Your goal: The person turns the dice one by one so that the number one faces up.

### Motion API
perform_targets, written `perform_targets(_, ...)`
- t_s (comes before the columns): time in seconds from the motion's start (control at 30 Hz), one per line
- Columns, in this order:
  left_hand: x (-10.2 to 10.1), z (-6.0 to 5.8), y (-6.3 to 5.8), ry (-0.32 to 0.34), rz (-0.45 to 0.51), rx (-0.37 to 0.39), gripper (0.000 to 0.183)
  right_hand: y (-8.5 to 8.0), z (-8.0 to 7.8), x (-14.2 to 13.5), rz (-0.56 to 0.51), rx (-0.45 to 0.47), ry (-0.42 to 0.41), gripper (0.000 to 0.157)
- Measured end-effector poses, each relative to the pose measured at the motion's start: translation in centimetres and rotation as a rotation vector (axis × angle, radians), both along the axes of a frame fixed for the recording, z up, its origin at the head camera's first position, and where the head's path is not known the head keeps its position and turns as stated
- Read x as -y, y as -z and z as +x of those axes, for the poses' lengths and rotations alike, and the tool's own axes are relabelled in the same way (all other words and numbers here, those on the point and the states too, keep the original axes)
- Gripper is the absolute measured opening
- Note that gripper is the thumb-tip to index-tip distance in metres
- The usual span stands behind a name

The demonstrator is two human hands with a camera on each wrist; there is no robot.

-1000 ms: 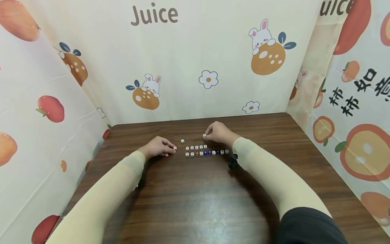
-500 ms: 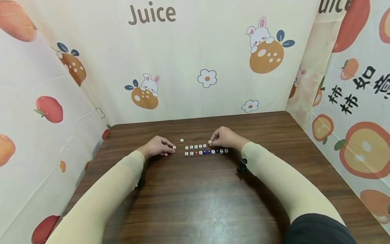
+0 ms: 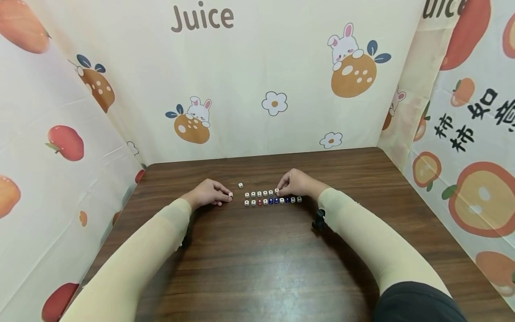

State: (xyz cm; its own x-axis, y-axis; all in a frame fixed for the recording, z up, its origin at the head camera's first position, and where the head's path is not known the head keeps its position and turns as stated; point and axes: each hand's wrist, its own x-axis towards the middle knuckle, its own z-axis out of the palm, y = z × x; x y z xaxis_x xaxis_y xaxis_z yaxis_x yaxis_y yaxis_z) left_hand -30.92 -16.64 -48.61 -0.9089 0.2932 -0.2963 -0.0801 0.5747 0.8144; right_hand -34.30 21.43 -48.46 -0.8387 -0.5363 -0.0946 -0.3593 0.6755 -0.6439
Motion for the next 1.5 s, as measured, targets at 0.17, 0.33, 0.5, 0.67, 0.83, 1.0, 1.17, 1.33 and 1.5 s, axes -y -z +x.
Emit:
perform_targets(0.17,-0.04,0.09,-0.20,0.006,0.000,-0.006,0.020,-0.16,0.00,-0.16,-0.005,0.033,-0.002,0.007)
perform_targets(0.33,-0.09,0.21,-0.41,0.001,-0.004,-0.009,0.020,-0.33,0.01,-0.17,0.002,0.042,-0.014,0.007)
perform_targets(0.5,-0.04,0.19,-0.29,-0.001,-0.007,-0.006,0.022,-0.48,-0.02,-0.16,0.003,0.061,-0.035,0.009)
perform_targets(0.67,-0.08,0.27,-0.34,-0.001,-0.007,-0.004,0.022,-0.41,-0.10,-0.28,-0.001,0.062,-0.036,0.009)
perform_targets(0.83,-0.14,0.30,-0.35,-0.010,-0.012,-0.006,0.021,-0.29,-0.09,-0.26,-0.007,0.060,-0.027,0.008)
perform_targets(1.0,-0.15,0.36,-0.37,-0.008,-0.013,-0.007,0.020,-0.47,0.21,-0.12,-0.012,0.056,-0.026,0.009)
perform_targets(1.17,-0.08,0.43,-0.42,-0.004,-0.005,-0.016,0.020,-0.59,0.29,0.00,-0.015,0.050,-0.014,0.008)
perform_targets(1.33,-0.07,0.37,-0.27,-0.008,-0.014,-0.013,0.020,-0.34,0.20,-0.10,-0.015,0.048,-0.021,0.010)
perform_targets(1.5,-0.08,0.14,-0.07,-0.008,-0.018,-0.007,0.020,-0.26,0.25,-0.33,-0.021,0.055,-0.020,0.013)
